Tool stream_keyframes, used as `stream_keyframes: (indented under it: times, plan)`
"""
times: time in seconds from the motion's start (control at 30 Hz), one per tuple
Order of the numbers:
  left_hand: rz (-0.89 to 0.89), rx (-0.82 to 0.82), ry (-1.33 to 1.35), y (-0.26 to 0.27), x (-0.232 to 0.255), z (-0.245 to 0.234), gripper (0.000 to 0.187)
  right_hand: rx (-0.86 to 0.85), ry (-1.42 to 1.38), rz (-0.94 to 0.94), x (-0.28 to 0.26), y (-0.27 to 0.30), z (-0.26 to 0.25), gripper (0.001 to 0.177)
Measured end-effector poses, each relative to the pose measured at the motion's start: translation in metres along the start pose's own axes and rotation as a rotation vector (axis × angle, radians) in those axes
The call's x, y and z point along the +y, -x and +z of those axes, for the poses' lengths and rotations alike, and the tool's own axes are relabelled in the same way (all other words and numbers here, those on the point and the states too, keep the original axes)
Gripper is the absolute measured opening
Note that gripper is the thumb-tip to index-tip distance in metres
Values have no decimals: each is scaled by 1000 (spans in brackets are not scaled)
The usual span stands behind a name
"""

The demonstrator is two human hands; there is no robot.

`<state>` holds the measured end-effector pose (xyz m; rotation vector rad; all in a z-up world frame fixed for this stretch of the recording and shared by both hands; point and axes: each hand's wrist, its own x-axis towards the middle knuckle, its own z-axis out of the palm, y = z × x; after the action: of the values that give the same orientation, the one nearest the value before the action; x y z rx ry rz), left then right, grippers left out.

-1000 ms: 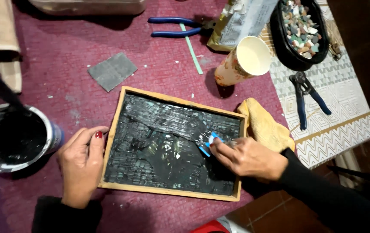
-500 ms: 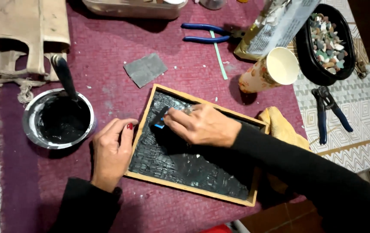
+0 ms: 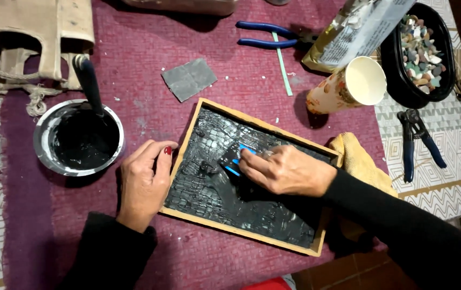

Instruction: Apply and spread black grout over a mosaic tray using a small scraper tool.

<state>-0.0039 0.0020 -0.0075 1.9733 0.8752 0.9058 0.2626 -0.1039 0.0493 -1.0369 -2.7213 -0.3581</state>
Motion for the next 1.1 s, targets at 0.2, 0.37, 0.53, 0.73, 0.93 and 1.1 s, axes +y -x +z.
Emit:
stream_keyframes:
  times: [0.2, 0.37, 0.53, 0.73, 0.93, 1.1]
  plan:
    - [0, -7, -8, 0, -1, 0, 21, -31, 25, 34, -17, 31, -13, 20]
    - [3, -18, -10, 2, -1, 0, 20, -53, 23, 87, -32, 55, -23, 19]
    - [9, -7, -17, 1, 2, 0, 20, -62, 27, 103, -36, 71, -39, 22]
    - [27, 6, -12, -2, 8, 0, 20, -19, -1, 143, -25, 64, -31, 29]
    - [37, 29, -19, 1, 1, 2, 19, 141, 46, 97, -10, -25, 1, 23]
    - [7, 27, 1, 2, 0, 3, 19, 168, 11, 40, -6, -52, 22, 19]
